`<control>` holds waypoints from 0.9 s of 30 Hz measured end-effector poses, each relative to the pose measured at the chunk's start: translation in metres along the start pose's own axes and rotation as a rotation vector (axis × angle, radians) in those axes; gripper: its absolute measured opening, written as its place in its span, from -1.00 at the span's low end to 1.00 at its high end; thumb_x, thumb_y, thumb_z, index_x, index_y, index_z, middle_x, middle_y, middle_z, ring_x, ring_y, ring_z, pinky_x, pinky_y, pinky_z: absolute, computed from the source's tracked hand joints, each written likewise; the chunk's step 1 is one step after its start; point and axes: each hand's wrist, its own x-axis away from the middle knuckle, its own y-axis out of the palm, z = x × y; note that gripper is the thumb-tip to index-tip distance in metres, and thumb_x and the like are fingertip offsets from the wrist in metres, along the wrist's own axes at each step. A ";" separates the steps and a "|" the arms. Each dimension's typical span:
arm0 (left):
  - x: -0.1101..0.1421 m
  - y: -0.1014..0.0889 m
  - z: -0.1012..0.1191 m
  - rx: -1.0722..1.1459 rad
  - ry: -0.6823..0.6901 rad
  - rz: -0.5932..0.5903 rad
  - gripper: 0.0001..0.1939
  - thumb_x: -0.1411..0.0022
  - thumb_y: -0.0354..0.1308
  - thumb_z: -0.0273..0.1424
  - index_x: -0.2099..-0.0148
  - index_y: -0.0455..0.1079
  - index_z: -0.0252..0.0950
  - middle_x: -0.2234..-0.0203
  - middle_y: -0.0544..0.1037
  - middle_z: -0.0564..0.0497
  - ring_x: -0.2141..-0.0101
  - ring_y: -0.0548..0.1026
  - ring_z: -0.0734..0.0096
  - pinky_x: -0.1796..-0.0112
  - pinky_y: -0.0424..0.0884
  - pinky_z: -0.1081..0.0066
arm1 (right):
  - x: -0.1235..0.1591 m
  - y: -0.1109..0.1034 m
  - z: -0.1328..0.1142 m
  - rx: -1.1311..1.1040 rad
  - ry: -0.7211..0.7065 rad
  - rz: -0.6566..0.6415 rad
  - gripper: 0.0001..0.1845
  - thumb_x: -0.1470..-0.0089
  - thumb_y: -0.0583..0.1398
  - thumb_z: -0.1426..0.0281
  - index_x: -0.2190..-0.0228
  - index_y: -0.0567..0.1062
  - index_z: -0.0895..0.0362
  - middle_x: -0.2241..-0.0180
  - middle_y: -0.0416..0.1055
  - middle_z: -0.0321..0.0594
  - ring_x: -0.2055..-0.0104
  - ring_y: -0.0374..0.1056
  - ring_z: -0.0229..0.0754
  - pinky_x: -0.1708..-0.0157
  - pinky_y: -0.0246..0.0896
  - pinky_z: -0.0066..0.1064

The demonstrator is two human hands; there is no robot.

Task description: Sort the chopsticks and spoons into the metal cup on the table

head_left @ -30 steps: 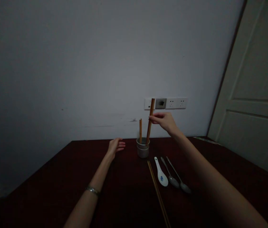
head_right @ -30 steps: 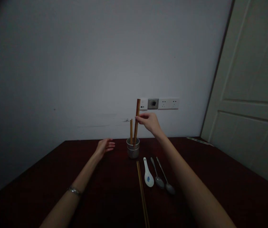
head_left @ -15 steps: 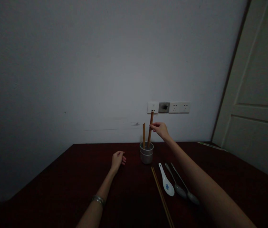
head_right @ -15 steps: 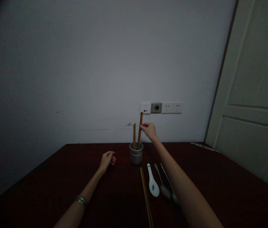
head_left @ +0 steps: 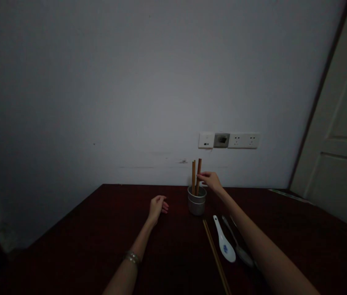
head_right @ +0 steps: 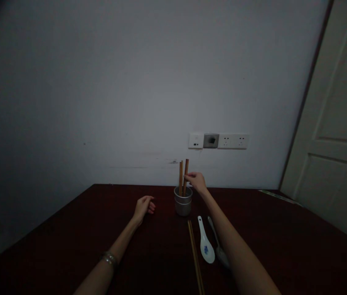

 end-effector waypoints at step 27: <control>0.004 0.000 0.002 0.028 0.007 -0.001 -0.75 -0.09 -0.08 -0.30 0.28 0.27 -0.38 0.71 0.39 0.06 0.71 0.35 0.54 0.68 0.25 0.57 | -0.001 0.003 -0.001 -0.008 0.079 -0.081 -0.89 0.23 0.25 0.49 0.50 0.47 0.21 0.58 0.46 -0.26 0.57 0.35 -0.32 0.65 0.20 -0.60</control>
